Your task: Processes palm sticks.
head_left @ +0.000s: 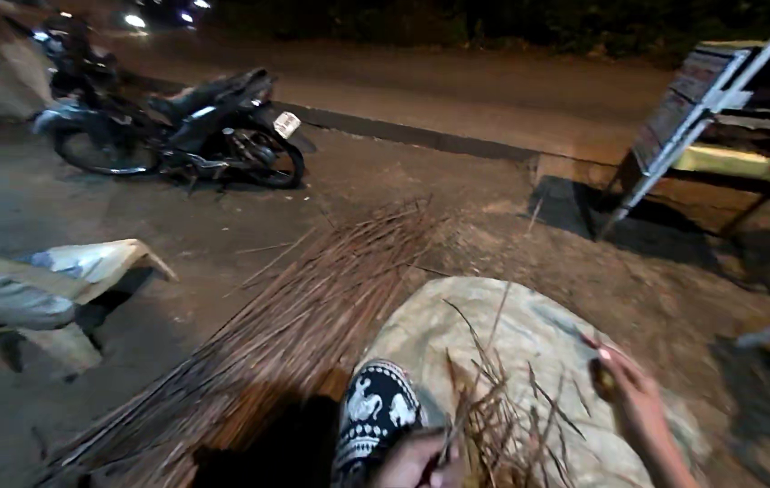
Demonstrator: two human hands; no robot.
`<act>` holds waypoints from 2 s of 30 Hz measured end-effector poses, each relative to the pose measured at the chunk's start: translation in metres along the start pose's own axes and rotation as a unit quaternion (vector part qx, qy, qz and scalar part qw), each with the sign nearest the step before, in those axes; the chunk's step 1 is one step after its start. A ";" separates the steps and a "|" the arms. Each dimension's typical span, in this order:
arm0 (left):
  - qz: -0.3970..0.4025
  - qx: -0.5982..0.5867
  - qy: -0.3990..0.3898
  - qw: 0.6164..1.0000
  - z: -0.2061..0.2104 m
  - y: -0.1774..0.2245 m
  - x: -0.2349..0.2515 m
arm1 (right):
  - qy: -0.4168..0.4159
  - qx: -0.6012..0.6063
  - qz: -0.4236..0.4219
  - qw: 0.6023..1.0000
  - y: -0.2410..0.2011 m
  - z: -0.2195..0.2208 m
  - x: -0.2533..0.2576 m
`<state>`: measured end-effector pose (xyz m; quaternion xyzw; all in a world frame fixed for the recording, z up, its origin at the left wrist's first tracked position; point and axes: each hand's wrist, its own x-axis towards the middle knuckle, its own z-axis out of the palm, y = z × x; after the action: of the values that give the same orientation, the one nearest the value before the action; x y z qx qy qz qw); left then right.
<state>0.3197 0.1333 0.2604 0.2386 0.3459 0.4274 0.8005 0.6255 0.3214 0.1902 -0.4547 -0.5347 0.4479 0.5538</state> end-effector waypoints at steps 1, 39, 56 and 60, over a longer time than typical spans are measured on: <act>-0.010 -0.029 -0.021 0.999 0.004 0.005 0.019 | -0.021 0.011 0.008 1.000 -0.007 0.010 -0.006; -0.027 0.047 -0.085 0.995 0.004 0.004 0.094 | -0.273 -0.073 -0.049 0.958 -0.034 0.059 -0.044; -0.015 0.158 -0.005 0.987 0.012 -0.007 0.091 | -0.143 -0.077 -0.032 0.986 -0.034 0.018 -0.018; 0.040 0.198 0.068 0.977 0.020 -0.003 0.092 | -0.234 -0.079 -0.038 0.968 -0.038 0.041 -0.035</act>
<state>0.3731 0.2083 0.2395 0.3764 0.4676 0.3971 0.6943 0.5841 0.2808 0.2221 -0.3589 -0.7002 0.4764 0.3924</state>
